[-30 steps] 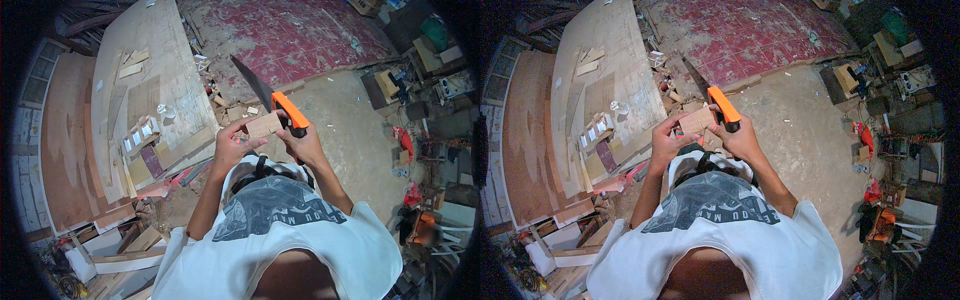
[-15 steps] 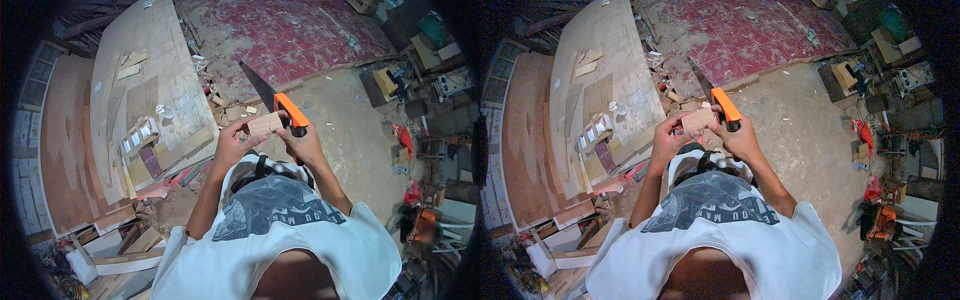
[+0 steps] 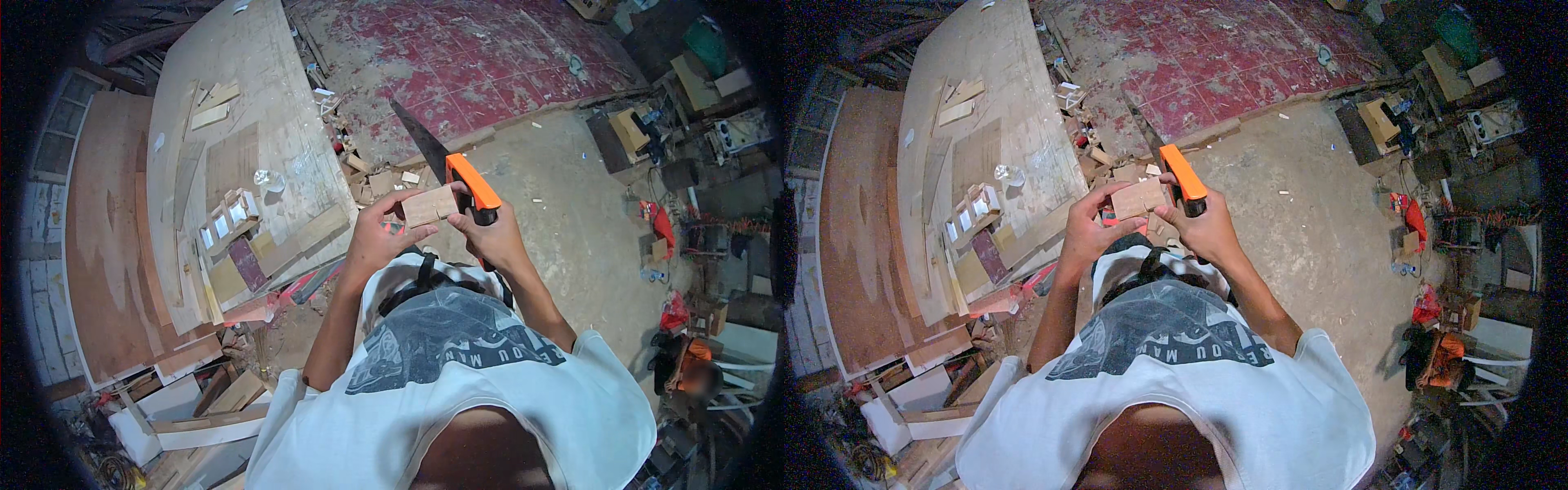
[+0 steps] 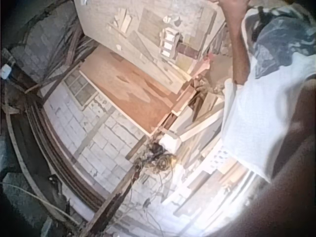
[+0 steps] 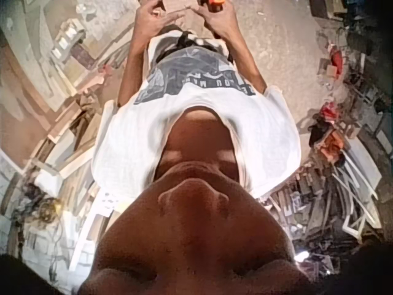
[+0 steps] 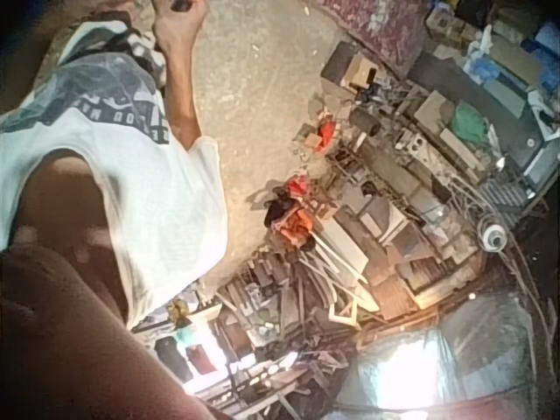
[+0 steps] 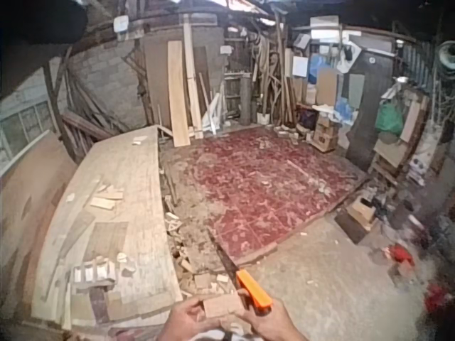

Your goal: The recorder uses a hand saw to cut through a small piece of wood held in their left hand.

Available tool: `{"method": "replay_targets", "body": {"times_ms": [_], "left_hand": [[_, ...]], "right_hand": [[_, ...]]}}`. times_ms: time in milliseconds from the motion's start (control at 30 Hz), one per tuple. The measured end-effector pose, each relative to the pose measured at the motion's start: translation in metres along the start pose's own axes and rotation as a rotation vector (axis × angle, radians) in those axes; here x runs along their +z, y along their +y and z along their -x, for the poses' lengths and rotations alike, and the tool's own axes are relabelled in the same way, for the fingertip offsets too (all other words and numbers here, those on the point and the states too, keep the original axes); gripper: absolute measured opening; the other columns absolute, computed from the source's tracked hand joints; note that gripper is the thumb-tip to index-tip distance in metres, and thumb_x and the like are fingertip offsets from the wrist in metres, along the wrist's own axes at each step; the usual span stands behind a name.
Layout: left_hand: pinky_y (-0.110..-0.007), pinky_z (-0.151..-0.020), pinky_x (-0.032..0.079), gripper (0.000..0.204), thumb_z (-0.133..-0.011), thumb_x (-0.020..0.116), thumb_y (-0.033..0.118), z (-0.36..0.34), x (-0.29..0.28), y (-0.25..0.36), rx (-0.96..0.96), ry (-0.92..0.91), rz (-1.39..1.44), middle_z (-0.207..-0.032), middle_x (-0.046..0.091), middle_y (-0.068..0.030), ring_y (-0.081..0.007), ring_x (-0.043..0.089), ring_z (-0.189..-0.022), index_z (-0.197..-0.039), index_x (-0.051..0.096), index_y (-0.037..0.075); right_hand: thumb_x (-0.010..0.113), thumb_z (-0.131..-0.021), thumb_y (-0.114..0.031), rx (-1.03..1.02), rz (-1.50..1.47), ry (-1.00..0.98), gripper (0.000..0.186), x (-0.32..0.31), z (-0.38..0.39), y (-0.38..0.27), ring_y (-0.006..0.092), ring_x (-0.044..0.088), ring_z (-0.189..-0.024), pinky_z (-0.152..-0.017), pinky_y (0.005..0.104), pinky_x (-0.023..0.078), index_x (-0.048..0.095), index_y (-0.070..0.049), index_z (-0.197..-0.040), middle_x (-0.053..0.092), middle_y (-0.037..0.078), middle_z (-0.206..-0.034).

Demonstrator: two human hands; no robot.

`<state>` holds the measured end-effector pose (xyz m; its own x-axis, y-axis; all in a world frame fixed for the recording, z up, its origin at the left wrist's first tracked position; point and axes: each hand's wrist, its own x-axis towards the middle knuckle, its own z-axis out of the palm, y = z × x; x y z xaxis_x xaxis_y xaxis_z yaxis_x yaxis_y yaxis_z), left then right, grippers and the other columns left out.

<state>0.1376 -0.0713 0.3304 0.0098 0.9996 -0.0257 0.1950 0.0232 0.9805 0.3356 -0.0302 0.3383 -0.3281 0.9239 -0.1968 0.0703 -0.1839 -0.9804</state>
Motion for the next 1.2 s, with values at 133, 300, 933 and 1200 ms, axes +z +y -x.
{"method": "replay_targets", "body": {"times_ms": [133,300,933,1200], "left_hand": [[-0.031,-0.093,0.048,0.054,-0.070,0.083,0.009,0.000,-0.002,-0.003,0.004,0.006,-0.001,-0.111,0.065,-0.0085,-0.0162,0.061,-0.103,-0.118,0.060,0.001],[-0.029,-0.084,0.048,0.052,-0.070,0.082,0.011,-0.002,-0.004,-0.008,0.063,0.018,-0.053,-0.104,0.066,-0.0060,-0.0138,0.060,-0.093,-0.118,0.062,0.004],[-0.027,-0.077,0.046,0.050,-0.071,0.081,0.013,0.000,-0.012,-0.015,0.082,0.074,-0.012,-0.102,0.063,-0.0029,-0.0114,0.056,-0.086,-0.116,0.059,0.007],[-0.027,-0.079,0.047,0.048,-0.072,0.081,0.012,0.002,-0.018,-0.018,0.139,0.102,-0.042,-0.105,0.063,-0.0038,-0.0123,0.058,-0.088,-0.114,0.060,0.006]], "right_hand": [[0.077,-0.079,-0.013,0.017,0.019,-0.019,0.043,0.001,0.001,-0.001,0.0120,0.059,-0.091,-0.084,0.0282,0.046,0.061,-0.003,-0.118,0.066,0.005,-0.100],[0.077,-0.078,-0.012,0.098,0.063,-0.022,0.045,0.002,0.001,-0.005,0.0119,0.059,-0.090,-0.083,0.0280,0.046,0.061,-0.004,-0.119,0.066,0.005,-0.100],[0.077,-0.078,-0.011,0.033,0.126,-0.064,0.045,0.012,-0.007,-0.007,0.0132,0.059,-0.096,-0.086,0.0294,0.046,0.061,-0.003,-0.119,0.067,0.009,-0.105],[0.078,-0.078,-0.015,0.062,0.135,-0.082,0.045,0.016,-0.008,-0.007,0.0094,0.054,-0.079,-0.074,0.0263,0.046,0.061,-0.005,-0.119,0.063,0.002,-0.091]]}}
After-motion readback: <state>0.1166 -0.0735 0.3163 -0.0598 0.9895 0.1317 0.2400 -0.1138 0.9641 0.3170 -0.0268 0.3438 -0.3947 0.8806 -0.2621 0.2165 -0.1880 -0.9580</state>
